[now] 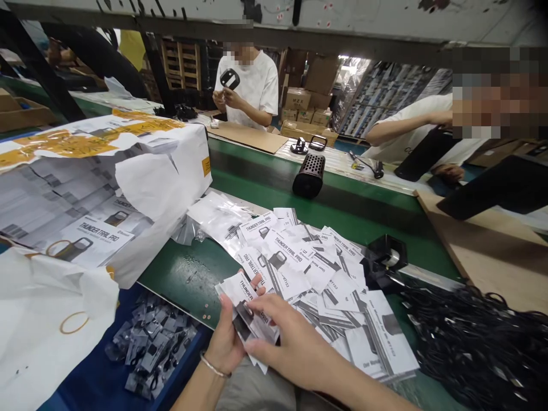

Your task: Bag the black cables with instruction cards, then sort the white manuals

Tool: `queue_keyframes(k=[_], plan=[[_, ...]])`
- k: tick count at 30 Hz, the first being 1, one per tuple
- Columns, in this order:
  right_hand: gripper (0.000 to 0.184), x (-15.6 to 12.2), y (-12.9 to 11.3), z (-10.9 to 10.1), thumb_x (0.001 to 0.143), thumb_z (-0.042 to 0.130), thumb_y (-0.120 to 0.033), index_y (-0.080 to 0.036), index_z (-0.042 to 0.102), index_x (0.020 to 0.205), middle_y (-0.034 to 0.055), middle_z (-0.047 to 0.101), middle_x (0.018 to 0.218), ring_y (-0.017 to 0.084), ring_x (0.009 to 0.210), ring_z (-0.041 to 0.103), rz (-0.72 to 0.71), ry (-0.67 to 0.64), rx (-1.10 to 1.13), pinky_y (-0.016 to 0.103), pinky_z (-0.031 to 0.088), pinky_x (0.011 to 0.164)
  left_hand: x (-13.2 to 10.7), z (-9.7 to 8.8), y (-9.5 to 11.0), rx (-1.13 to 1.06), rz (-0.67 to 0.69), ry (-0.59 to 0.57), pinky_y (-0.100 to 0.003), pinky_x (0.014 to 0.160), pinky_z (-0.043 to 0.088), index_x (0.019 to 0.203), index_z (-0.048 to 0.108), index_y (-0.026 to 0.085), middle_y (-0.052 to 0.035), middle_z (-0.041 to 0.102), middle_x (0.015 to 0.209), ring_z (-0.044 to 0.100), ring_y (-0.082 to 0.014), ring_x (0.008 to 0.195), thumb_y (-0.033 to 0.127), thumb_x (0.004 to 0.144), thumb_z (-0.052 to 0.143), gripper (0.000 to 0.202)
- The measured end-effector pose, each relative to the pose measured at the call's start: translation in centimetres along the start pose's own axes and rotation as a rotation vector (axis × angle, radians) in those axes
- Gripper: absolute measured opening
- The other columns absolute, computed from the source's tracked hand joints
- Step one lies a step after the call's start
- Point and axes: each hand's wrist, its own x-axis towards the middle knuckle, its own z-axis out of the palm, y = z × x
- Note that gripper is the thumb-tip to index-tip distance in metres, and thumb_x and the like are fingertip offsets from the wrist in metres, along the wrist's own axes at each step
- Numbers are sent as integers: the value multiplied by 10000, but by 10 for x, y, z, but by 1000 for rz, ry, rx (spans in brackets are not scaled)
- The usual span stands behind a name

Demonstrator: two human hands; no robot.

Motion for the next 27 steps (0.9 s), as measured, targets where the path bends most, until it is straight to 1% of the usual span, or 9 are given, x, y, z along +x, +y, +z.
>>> queue_keyframes(k=[3, 5, 7, 10, 13, 17, 20, 24, 27], plan=[[356, 1, 6, -10, 787, 577, -288, -205, 562, 1133, 62, 602, 1081, 188, 944, 579, 86, 18, 146, 308, 498, 775, -2, 0, 1, 0, 25, -89, -436, 1053, 287, 1311, 427, 305, -53, 625, 1186, 498, -270, 1173, 491, 734, 621, 637], [362, 0, 8, -14, 825, 520, -251, -217, 520, 1185, 59, 612, 1057, 161, 863, 600, 61, 86, 150, 289, 506, 737, -2, 1, 2, -5, 40, -161, -461, 1060, 264, 1268, 494, 276, -67, 598, 1224, 459, -291, 1207, 448, 785, 579, 520], [358, -1, 9, -14, 852, 457, -195, -255, 508, 1201, 56, 592, 1080, 135, 773, 602, -59, 164, 40, 282, 504, 700, -3, 1, 3, -13, 30, -208, -473, 1066, 244, 1199, 570, 254, -68, 589, 1236, 430, -300, 1230, 407, 819, 543, 410], [347, -3, 11, -9, 861, 359, -111, -260, 596, 1067, 83, 540, 1145, 124, 694, 594, -265, 257, -242, 287, 492, 627, -3, 2, 3, -23, 14, -232, -467, 1074, 230, 1098, 645, 232, -65, 603, 1217, 414, -299, 1242, 382, 837, 517, 327], [323, -3, 12, -2, 863, 345, -83, -217, 575, 1046, 101, 554, 1124, 170, 811, 607, -371, 295, -377, 313, 492, 679, -2, 2, 3, -21, -4, -221, -453, 1075, 235, 1072, 661, 225, -67, 630, 1175, 430, -294, 1231, 392, 814, 550, 326], [203, -4, 8, -1, 874, 431, -169, -218, 503, 1058, 40, 614, 949, 180, 843, 597, -276, 260, -262, 309, 481, 693, -1, 0, 2, 9, -21, -129, -437, 1074, 245, 1101, 644, 237, -64, 680, 1077, 488, -272, 1182, 386, 787, 595, 351], [171, -6, 3, -3, 843, 510, -226, -232, 494, 1013, 18, 604, 947, 175, 833, 584, -162, 183, -183, 306, 470, 693, -1, -3, 1, 49, -23, -54, -417, 1073, 251, 1146, 614, 236, -61, 696, 1033, 514, -258, 1156, 369, 779, 609, 390], [311, -10, 0, -4, 795, 598, -287, -233, 462, 1069, 34, 580, 1023, 195, 941, 550, -135, 52, -151, 322, 464, 765, -2, -3, 2, 19, -85, -43, -416, 1069, 258, 1239, 535, 198, -86, 687, 1055, 505, -281, 1162, 424, 717, 659, 583], [412, -12, 1, -1, 773, 637, -367, -218, 450, 1109, 60, 558, 1092, 210, 1014, 519, -229, 55, -214, 347, 445, 842, -2, -1, 3, -15, -15, -36, -470, 1047, 273, 1328, 408, 287, -75, 650, 1135, 531, -291, 1133, 461, 751, 611, 636]])
